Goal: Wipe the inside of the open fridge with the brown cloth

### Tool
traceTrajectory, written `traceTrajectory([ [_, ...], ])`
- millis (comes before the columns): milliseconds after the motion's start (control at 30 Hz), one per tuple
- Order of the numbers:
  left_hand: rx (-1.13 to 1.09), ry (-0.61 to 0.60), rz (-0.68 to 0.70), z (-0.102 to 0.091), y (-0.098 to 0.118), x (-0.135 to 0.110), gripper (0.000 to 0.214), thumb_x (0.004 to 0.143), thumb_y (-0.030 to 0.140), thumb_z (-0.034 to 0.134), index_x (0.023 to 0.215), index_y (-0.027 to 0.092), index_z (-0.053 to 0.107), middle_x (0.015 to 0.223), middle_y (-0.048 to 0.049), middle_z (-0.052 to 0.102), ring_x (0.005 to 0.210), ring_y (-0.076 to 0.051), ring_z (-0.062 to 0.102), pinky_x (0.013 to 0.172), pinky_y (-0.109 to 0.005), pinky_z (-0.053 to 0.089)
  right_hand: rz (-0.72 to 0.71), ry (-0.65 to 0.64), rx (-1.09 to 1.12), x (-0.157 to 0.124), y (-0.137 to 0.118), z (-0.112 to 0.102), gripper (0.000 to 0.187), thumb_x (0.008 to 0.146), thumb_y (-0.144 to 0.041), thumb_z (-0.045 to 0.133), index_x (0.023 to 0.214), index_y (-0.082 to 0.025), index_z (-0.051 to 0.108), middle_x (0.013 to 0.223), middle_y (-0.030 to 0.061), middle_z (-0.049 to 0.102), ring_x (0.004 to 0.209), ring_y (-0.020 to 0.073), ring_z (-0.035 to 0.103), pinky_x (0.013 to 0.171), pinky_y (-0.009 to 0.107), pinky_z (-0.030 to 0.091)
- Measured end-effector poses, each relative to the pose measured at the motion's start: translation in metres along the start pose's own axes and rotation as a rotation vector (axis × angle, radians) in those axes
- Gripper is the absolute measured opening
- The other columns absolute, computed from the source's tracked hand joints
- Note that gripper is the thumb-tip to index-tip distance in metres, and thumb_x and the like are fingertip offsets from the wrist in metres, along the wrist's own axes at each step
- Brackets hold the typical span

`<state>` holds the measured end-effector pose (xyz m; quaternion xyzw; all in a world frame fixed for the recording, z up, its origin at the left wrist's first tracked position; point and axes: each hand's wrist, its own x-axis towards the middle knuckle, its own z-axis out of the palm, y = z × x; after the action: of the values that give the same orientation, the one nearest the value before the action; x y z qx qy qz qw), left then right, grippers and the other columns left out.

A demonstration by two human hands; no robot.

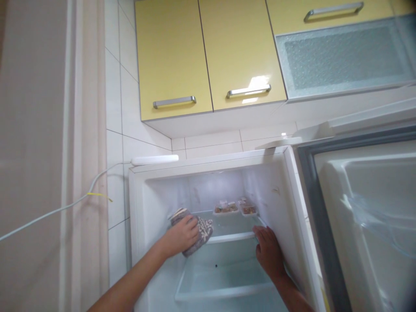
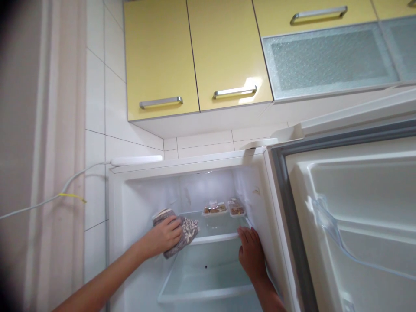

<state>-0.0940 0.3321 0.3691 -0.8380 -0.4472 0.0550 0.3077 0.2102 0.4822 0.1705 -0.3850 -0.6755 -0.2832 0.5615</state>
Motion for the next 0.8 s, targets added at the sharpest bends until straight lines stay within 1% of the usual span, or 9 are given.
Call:
traceTrajectory([
  [33, 0.022, -0.008, -0.009, -0.008, -0.003, 0.005, 0.038, 0.094, 0.019, 0.038, 0.108, 0.028, 0.072, 0.120, -0.0057, 0.073, 0.133, -0.022, 0.050, 0.122, -0.042, 0.024, 0.000, 0.002, 0.002, 0.000, 0.000, 0.000, 0.056, 0.072, 0.003, 0.046, 0.122, -0.020, 0.057, 0.117, 0.0073, 0.069, 0.116, 0.0235, 0.060, 0.112, 0.048, 0.044],
  [100, 0.103, -0.064, -0.174, -0.019, -0.007, 0.009, 0.041, 0.089, 0.014, 0.039, 0.108, 0.023, 0.074, 0.121, -0.0098, 0.073, 0.135, -0.026, 0.048, 0.124, -0.047, 0.018, -0.001, 0.007, 0.008, 0.001, -0.001, -0.001, 0.057, 0.071, 0.003, 0.046, 0.122, -0.020, 0.057, 0.117, 0.0071, 0.069, 0.115, 0.0234, 0.060, 0.111, 0.048, 0.044],
  [167, 0.201, -0.148, -0.391, -0.020, -0.008, 0.005, 0.043, 0.085, 0.012, 0.041, 0.111, 0.017, 0.074, 0.126, -0.0149, 0.071, 0.137, -0.032, 0.046, 0.124, -0.055, 0.013, 0.001, 0.006, 0.017, 0.002, -0.002, -0.004, 0.057, 0.071, 0.003, 0.046, 0.121, -0.020, 0.057, 0.117, 0.0070, 0.069, 0.115, 0.0232, 0.059, 0.111, 0.047, 0.044],
  [233, 0.282, -0.209, -0.481, -0.012, -0.005, -0.007, 0.045, 0.081, 0.016, 0.049, 0.119, 0.016, 0.071, 0.137, -0.0152, 0.064, 0.141, -0.037, 0.042, 0.124, -0.059, 0.007, 0.009, -0.003, 0.031, 0.004, -0.002, -0.007, 0.057, 0.071, 0.004, 0.045, 0.121, -0.020, 0.058, 0.117, 0.0071, 0.069, 0.115, 0.0230, 0.059, 0.112, 0.048, 0.044],
  [367, 0.342, -0.281, -0.507, 0.009, 0.010, -0.029, 0.060, 0.071, 0.030, 0.065, 0.130, 0.023, 0.065, 0.150, -0.0106, 0.054, 0.148, -0.044, 0.029, 0.123, -0.063, -0.009, 0.012, -0.020, 0.056, 0.007, -0.004, -0.011, 0.058, 0.071, 0.004, 0.044, 0.122, -0.020, 0.058, 0.116, 0.0071, 0.068, 0.116, 0.0224, 0.059, 0.113, 0.047, 0.043],
  [500, 0.352, -0.275, -0.533, 0.017, 0.015, -0.029, 0.058, 0.077, 0.022, 0.054, 0.134, 0.015, 0.061, 0.153, -0.0170, 0.048, 0.149, -0.044, 0.026, 0.121, -0.065, -0.010, 0.015, -0.017, 0.055, 0.008, -0.005, -0.012, 0.058, 0.070, 0.004, 0.043, 0.121, -0.018, 0.058, 0.116, 0.0078, 0.068, 0.116, 0.0223, 0.059, 0.113, 0.047, 0.044],
  [567, 0.373, -0.247, -0.536, 0.016, 0.010, -0.021, 0.057, 0.076, 0.019, 0.052, 0.132, 0.015, 0.062, 0.152, -0.0167, 0.049, 0.149, -0.043, 0.027, 0.122, -0.065, -0.010, 0.021, -0.021, 0.059, 0.009, -0.005, -0.012, 0.058, 0.070, 0.004, 0.043, 0.121, -0.018, 0.058, 0.116, 0.0081, 0.068, 0.115, 0.0227, 0.059, 0.113, 0.048, 0.044],
  [667, 0.354, -0.213, -0.498, 0.017, -0.005, -0.003, 0.050, 0.073, 0.025, 0.057, 0.120, 0.015, 0.071, 0.144, -0.0182, 0.058, 0.146, -0.044, 0.032, 0.122, -0.064, -0.008, 0.023, -0.025, 0.054, 0.009, -0.006, -0.013, 0.059, 0.070, 0.004, 0.043, 0.122, -0.019, 0.057, 0.116, 0.0079, 0.068, 0.115, 0.0232, 0.060, 0.112, 0.049, 0.045],
  [800, 0.264, -0.196, -0.512, 0.038, -0.033, 0.025, 0.041, 0.071, 0.034, 0.062, 0.107, 0.020, 0.077, 0.130, -0.0162, 0.068, 0.141, -0.043, 0.039, 0.123, -0.061, -0.007, 0.015, -0.032, 0.023, 0.009, -0.006, -0.013, 0.060, 0.070, 0.005, 0.042, 0.124, -0.019, 0.056, 0.117, 0.0076, 0.068, 0.117, 0.0230, 0.059, 0.112, 0.049, 0.045],
])
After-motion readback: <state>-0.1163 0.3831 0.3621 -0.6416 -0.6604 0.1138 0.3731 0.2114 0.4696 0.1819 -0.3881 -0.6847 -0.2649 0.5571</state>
